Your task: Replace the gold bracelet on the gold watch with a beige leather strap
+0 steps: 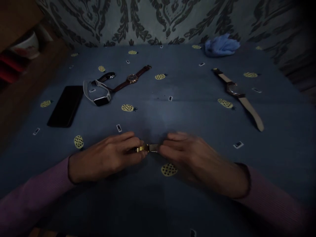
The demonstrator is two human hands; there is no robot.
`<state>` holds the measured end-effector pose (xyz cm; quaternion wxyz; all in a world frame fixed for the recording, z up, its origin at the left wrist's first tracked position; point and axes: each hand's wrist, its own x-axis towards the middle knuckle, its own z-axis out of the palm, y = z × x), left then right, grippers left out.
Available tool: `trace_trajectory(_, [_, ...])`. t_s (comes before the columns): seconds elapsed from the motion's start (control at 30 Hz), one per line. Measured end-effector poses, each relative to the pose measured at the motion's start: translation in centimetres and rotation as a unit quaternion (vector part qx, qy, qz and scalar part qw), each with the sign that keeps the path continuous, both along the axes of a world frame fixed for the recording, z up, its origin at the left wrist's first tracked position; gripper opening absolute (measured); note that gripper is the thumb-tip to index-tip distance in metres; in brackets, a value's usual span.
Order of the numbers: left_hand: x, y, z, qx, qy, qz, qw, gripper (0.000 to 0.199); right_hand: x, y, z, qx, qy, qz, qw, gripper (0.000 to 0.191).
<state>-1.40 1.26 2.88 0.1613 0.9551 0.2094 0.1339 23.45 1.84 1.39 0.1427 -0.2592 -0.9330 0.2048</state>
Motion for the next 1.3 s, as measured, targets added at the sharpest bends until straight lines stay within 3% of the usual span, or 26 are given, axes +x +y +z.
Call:
trace_trajectory(0.13, [-0.1,0.1,-0.1,-0.003,0.0,-0.001,1.0,0.019,-0.2,0.0,0.3,0.004,-0.002,-0.006,1.0,0.032])
trace_trajectory(0.4, [-0.4,0.4,-0.7,-0.021,-0.026,-0.004,0.999,0.02,0.4,1.0,0.1,-0.074,0.039,0.021,0.996,0.029])
trace_trajectory(0.9, [-0.3,0.2,-0.5,0.022,-0.024,-0.01,0.999,0.022,0.3,0.1,0.6,-0.023,0.019,-0.007,1.0,0.03])
trace_trajectory(1.3, [-0.3,0.5,-0.2,0.01,-0.004,-0.007,1.0,0.028,0.1,0.1,0.2,-0.083,0.063,0.005,0.995,0.026])
